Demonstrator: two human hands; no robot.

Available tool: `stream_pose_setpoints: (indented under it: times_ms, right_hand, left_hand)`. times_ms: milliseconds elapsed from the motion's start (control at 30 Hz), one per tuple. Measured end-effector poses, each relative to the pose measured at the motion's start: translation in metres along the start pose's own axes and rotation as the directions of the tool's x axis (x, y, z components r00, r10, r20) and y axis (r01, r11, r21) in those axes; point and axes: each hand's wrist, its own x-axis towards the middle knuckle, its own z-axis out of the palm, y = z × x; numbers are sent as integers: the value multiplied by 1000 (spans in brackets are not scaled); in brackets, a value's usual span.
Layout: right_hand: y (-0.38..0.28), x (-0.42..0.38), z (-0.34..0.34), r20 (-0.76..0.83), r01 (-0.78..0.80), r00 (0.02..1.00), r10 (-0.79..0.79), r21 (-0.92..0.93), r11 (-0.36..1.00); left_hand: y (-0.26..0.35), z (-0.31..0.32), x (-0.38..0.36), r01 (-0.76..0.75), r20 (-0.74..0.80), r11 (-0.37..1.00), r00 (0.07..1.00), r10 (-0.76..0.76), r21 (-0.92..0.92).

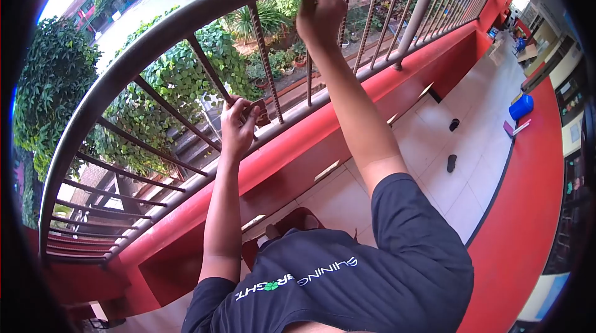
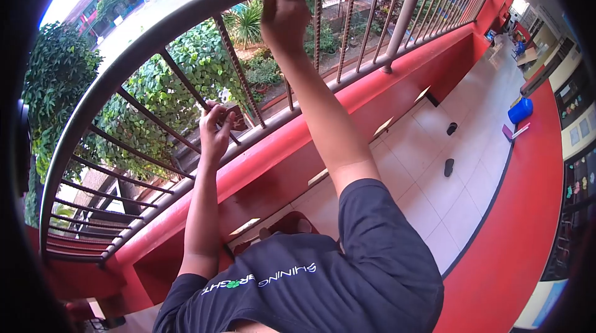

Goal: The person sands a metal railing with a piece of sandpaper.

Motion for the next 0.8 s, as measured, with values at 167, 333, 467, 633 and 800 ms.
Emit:
stream_pose_setpoints:
  times_ms: [167, 333, 467, 633, 800]
  right_hand:
    - [-8, 16, -10, 197, 177, 963, -183, 46, 983]
    - [-25, 20, -5, 163, 184, 971, -176, -40, 982]
    - [-33, 19, -8, 292, 282, 903, -316, 152, 947]
    - [-37, 34, -11, 205, -20, 978, 41, -102, 995]
    - [-24, 30, -9, 177, 137, 974, -138, 19, 990]
  left_hand:
    - [4, 0, 0, 16, 7, 999, 1000, -16, 45]
    - [3, 0, 1, 56, -5, 998, 998, -56, 13]
    - [6, -5, 0, -30, 25, 996, 999, 28, 84]
    - [0, -11, 2, -33, 86, 999, 996, 31, 26]
    - [2, -15, 1, -59, 100, 998, 993, 58, 2]
